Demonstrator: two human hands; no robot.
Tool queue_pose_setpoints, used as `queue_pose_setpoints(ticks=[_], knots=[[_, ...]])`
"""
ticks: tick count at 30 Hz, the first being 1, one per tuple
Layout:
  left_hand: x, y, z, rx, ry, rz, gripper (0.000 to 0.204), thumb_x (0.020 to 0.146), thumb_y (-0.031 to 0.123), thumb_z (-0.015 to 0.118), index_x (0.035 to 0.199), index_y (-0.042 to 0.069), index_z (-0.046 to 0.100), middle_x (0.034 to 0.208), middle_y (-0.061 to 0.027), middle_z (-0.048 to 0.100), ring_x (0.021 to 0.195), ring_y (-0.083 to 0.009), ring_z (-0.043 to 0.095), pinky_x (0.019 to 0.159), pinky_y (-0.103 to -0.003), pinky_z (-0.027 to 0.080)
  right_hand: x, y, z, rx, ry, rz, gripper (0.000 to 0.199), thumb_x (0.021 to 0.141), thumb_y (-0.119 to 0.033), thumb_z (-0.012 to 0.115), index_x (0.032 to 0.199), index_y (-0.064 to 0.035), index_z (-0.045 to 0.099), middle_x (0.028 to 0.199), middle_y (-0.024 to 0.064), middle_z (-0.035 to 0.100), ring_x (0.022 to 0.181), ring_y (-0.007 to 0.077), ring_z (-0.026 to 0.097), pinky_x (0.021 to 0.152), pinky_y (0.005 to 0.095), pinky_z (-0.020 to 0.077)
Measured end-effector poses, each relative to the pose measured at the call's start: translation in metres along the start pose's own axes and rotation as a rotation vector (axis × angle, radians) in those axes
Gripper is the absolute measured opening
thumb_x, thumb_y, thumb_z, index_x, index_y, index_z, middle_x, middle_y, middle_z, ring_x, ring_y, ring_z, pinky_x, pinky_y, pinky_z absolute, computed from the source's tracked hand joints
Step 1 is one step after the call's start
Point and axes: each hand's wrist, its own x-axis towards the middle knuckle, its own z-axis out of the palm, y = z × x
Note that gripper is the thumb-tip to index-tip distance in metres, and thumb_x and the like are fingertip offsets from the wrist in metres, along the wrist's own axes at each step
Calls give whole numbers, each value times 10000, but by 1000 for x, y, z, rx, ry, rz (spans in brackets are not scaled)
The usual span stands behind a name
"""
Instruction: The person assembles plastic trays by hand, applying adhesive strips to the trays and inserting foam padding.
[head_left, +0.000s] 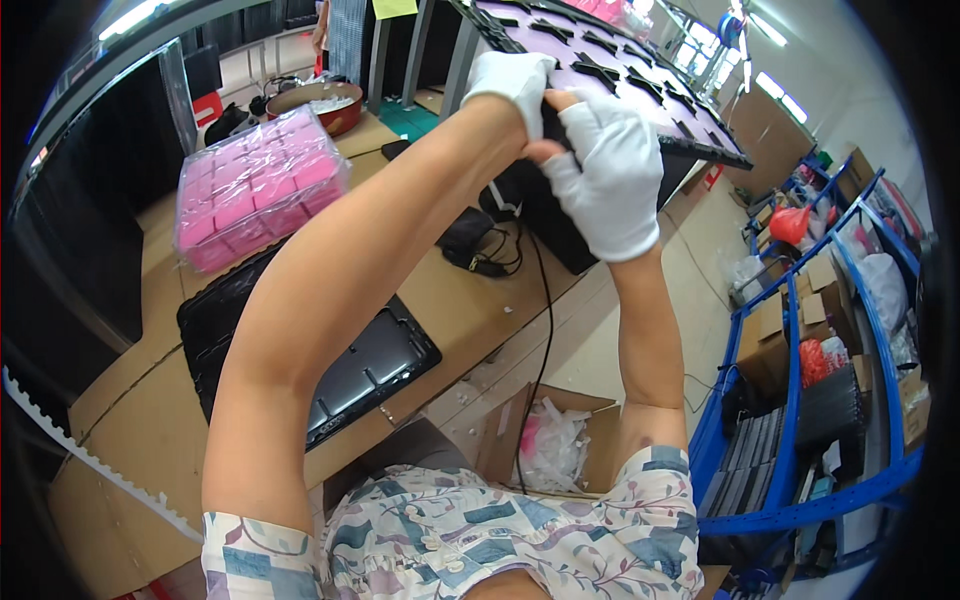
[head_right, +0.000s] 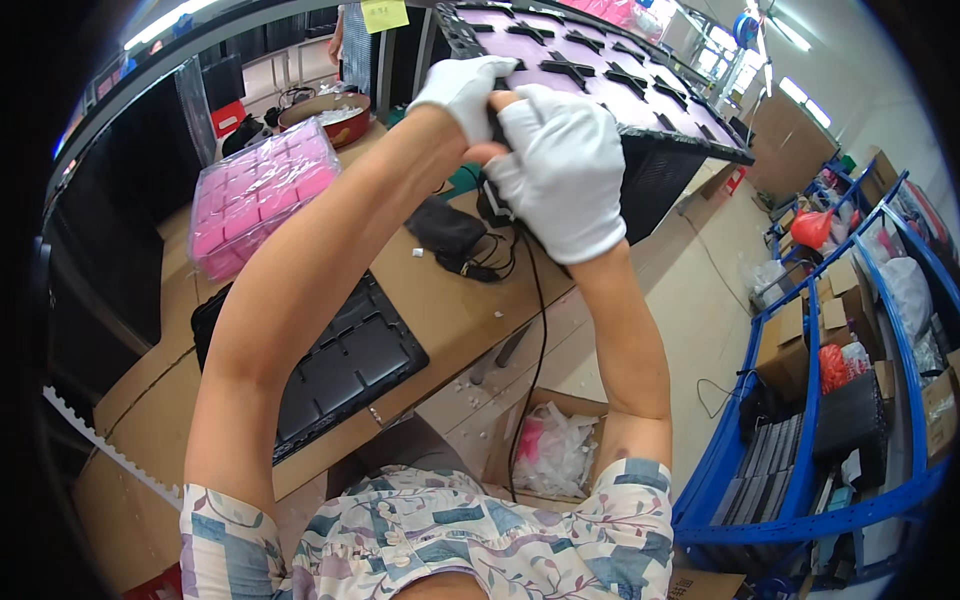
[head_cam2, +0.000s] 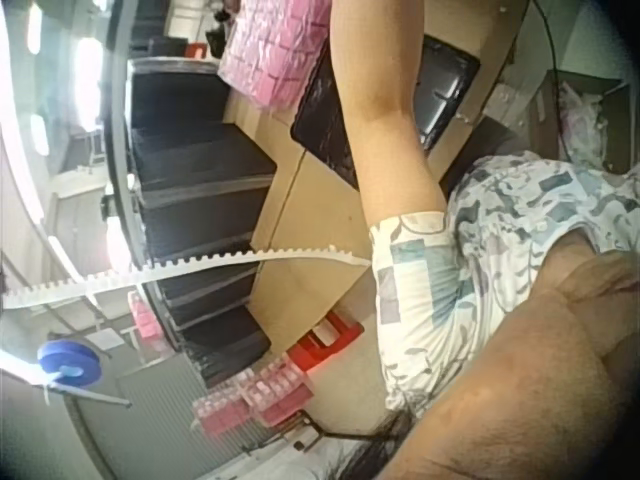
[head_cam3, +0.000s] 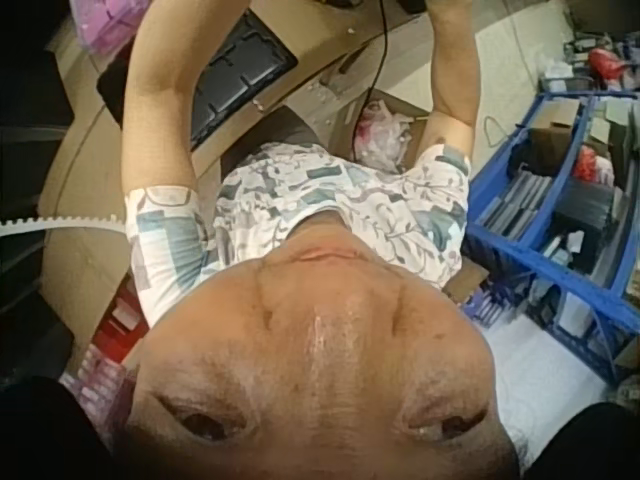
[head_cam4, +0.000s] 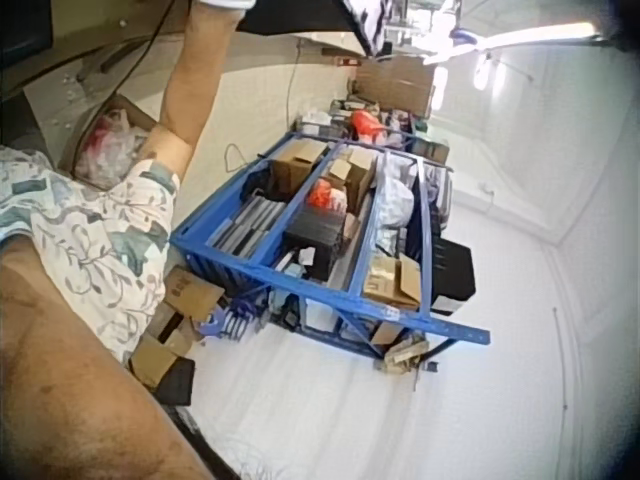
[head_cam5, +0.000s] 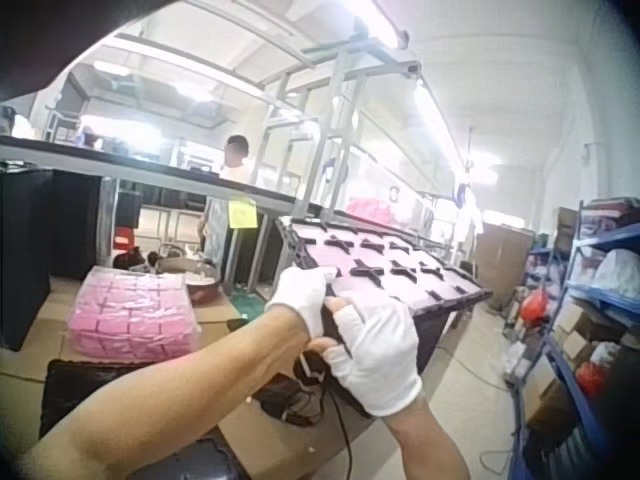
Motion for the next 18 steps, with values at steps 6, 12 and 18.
queue_pose_setpoints(ticks=[6, 12, 18], knots=[[-63, 13, 42, -815, -379, -395, 461, 990, 312, 574, 1320, -6, 526, 1316, -197, 612, 1087, -291, 654, 889, -389, 536, -42, 121, -5, 4, -19, 124, 155, 870, -96, 649, 1015, -68, 695, 944, 101, 680, 894, 291, 642, 831, 387, 503], [-199, -14, -80, -599, -333, -457, 370, 982, 237, 612, 1285, 36, 550, 1143, -100, 668, 978, -189, 655, 836, -332, 531, -75, 237, 7, 211, -279, 403, 226, 922, -145, 637, 1124, -96, 726, 1014, 120, 726, 940, 221, 690, 867, 303, 516], [-306, -46, -173, -479, 69, -604, 321, 983, 181, 603, 1259, 21, 568, 1013, -101, 679, 849, -167, 663, 765, -287, 548, -93, 297, 28, 382, -348, 580, 223, 937, -200, 684, 1114, -79, 745, 1023, 54, 736, 949, 131, 667, 870, 258, 497]])
